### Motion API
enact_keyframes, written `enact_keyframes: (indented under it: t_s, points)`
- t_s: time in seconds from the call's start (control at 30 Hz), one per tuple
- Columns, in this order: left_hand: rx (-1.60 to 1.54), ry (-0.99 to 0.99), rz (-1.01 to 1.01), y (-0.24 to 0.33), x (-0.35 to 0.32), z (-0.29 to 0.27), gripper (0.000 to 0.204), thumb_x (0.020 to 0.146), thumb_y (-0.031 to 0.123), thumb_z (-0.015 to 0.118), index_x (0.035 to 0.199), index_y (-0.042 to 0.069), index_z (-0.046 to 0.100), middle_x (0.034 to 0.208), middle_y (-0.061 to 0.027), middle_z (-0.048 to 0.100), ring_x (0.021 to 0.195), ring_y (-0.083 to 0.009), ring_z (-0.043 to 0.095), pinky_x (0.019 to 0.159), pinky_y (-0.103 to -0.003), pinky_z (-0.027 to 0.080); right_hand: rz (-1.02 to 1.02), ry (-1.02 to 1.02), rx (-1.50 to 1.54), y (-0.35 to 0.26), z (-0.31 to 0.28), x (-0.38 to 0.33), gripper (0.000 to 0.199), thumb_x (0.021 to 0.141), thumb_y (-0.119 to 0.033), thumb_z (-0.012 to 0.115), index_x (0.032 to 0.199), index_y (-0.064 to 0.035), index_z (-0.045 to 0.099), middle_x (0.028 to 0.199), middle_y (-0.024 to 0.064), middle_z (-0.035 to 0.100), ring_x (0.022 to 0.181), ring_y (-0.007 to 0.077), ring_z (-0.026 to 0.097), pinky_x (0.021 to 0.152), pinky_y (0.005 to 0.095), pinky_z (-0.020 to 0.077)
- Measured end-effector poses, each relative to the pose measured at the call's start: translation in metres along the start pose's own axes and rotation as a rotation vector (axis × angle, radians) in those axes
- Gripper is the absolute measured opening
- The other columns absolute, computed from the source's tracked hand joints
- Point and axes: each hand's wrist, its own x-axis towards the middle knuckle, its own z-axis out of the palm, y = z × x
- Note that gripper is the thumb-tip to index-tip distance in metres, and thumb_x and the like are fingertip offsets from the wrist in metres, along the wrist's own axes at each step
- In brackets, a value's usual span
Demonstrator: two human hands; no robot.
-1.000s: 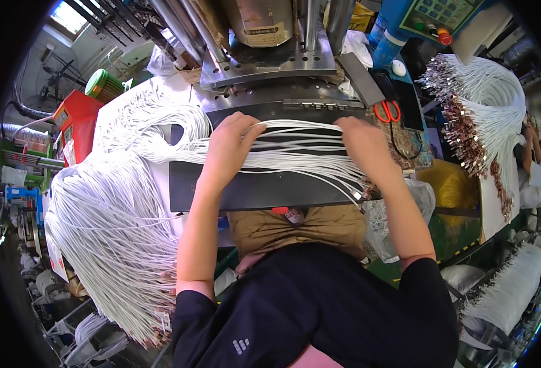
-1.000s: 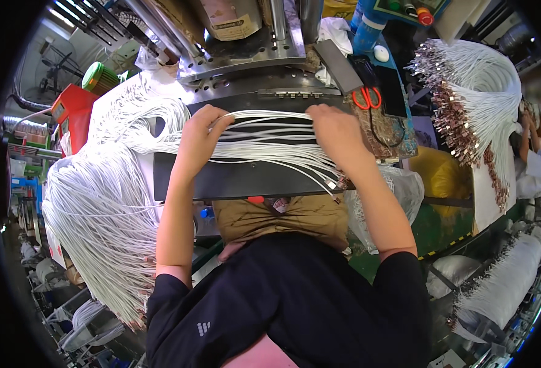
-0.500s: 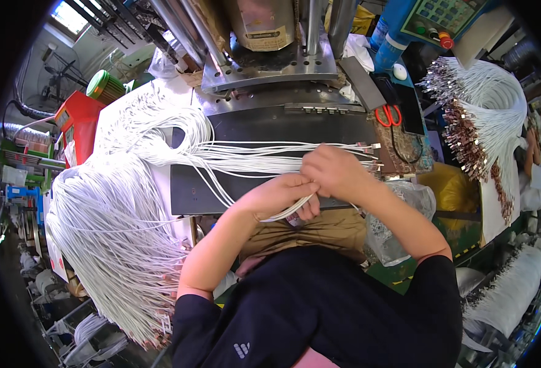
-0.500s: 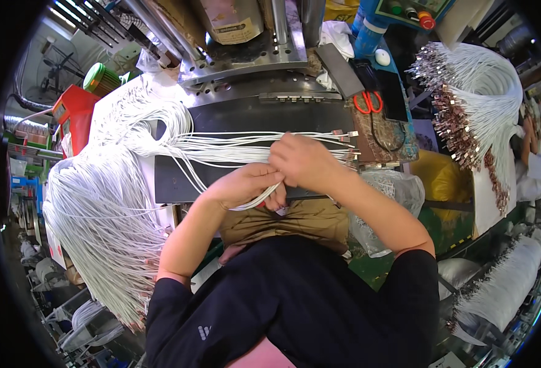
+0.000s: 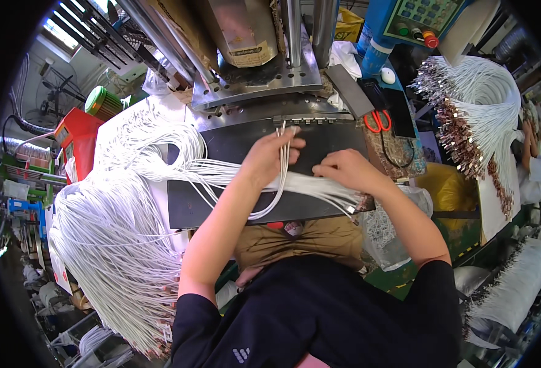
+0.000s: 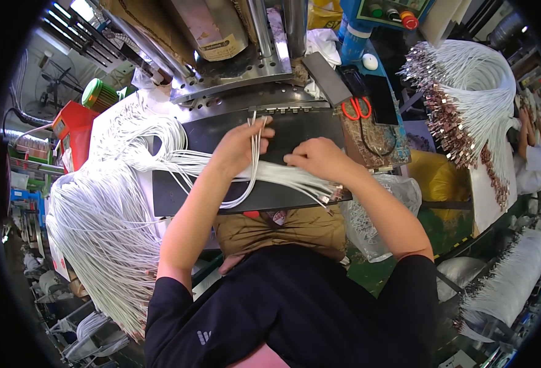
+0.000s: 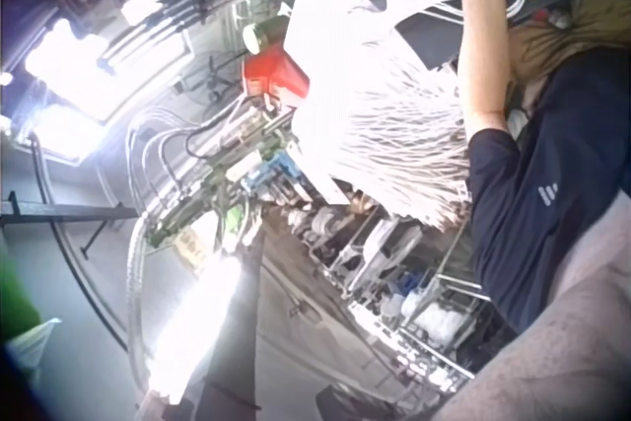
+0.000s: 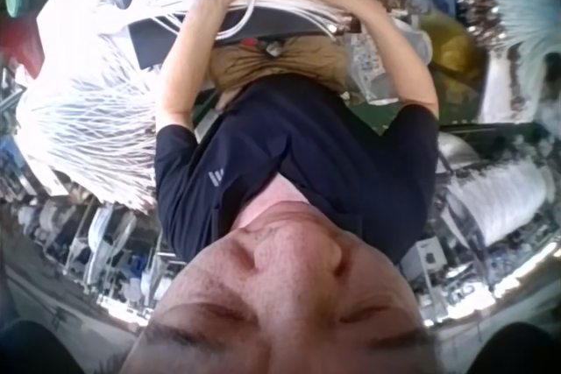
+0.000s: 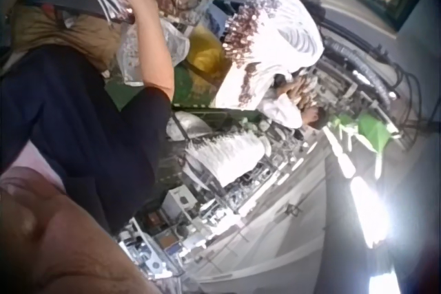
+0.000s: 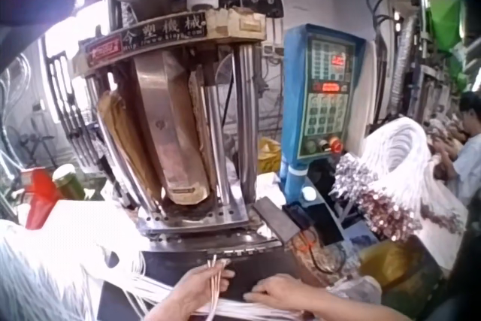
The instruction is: Sort and insert multiple white wires into an industrial assembly machine.
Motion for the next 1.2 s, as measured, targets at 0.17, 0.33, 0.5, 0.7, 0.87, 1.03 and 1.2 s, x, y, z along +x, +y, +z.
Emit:
enact_keyframes:
  t_s: [0.17, 0.33, 0.5, 0.7, 0.87, 1.03, 1.2]
  points:
    - [-0.064, 0.025, 0.052, -0.009, 0.016, -0.017, 0.027, 0.1, 0.013, 0.061, 0.122, -0.003, 0.062, 0.112, -0.0146, 0.07, 0.093, -0.0178, 0.069, 0.085, -0.027, 0.056, -0.212, 0.273, -0.527, 0.026, -0.005, 0.031, 0.037, 0.089, -0.017, 0.065, 0.123, -0.0023, 0.062, 0.105, 0.0151, 0.066, 0.096, 0.0318, 0.066, 0.084, 0.0415, 0.0526]
    - [0.09, 0.114, -0.008, -0.006, 0.014, -0.008, 0.028, 0.098, 0.018, 0.066, 0.116, -0.003, 0.064, 0.105, -0.013, 0.071, 0.089, -0.0169, 0.069, 0.083, -0.028, 0.057, -0.235, 0.269, -0.729, 0.032, 0.003, 0.039, 0.046, 0.086, -0.012, 0.062, 0.131, -0.0006, 0.056, 0.111, 0.0159, 0.063, 0.096, 0.0314, 0.063, 0.082, 0.0413, 0.0518]
    - [0.251, 0.13, 0.003, -0.017, 0.012, -0.012, 0.031, 0.096, 0.024, 0.07, 0.111, -0.003, 0.066, 0.094, -0.0086, 0.069, 0.079, -0.0152, 0.069, 0.075, -0.026, 0.056, -0.235, 0.143, -0.08, 0.008, 0.012, 0.034, 0.045, 0.088, -0.01, 0.058, 0.131, 0.0012, 0.057, 0.103, 0.0114, 0.064, 0.077, 0.0242, 0.062, 0.068, 0.0356, 0.0511]
    - [0.45, 0.073, 0.003, -0.018, 0.006, -0.004, 0.028, 0.096, 0.024, 0.069, 0.102, -0.003, 0.07, 0.079, -0.0034, 0.064, 0.066, -0.0122, 0.064, 0.064, -0.025, 0.053, 0.408, 0.019, 1.013, 0.01, 0.014, 0.046, 0.038, 0.094, -0.015, 0.051, 0.126, 0.0016, 0.064, 0.084, 0.005, 0.064, 0.053, 0.0111, 0.051, 0.05, 0.0271, 0.0421]
    - [0.533, 0.034, -0.043, -0.017, 0.008, 0.005, 0.025, 0.096, 0.021, 0.067, 0.097, -0.003, 0.071, 0.073, -0.001, 0.062, 0.062, -0.0102, 0.06, 0.062, -0.024, 0.05, 0.327, 0.119, 0.877, 0.015, 0.028, 0.044, 0.038, 0.096, -0.018, 0.049, 0.121, 0.001, 0.069, 0.076, 0.0053, 0.066, 0.051, 0.0107, 0.054, 0.05, 0.0282, 0.043]
    - [0.464, -0.052, -0.049, -0.02, 0.017, -0.009, 0.028, 0.096, 0.025, 0.068, 0.098, -0.003, 0.072, 0.077, -0.0032, 0.065, 0.063, -0.0107, 0.061, 0.06, -0.025, 0.049, 0.272, 0.128, 0.768, 0.018, 0.033, 0.043, 0.037, 0.095, -0.019, 0.049, 0.119, 0.0001, 0.07, 0.076, 0.0081, 0.067, 0.054, 0.0125, 0.058, 0.053, 0.03, 0.0463]
    - [0.403, -0.017, -0.04, -0.015, 0.011, -0.003, 0.029, 0.097, 0.025, 0.066, 0.101, -0.003, 0.072, 0.081, -0.0049, 0.068, 0.068, -0.0123, 0.065, 0.065, -0.026, 0.052, 0.238, 0.16, 0.633, 0.013, 0.032, 0.042, 0.036, 0.09, -0.018, 0.058, 0.119, 0.0001, 0.069, 0.08, 0.0104, 0.069, 0.065, 0.0144, 0.064, 0.063, 0.0306, 0.05]
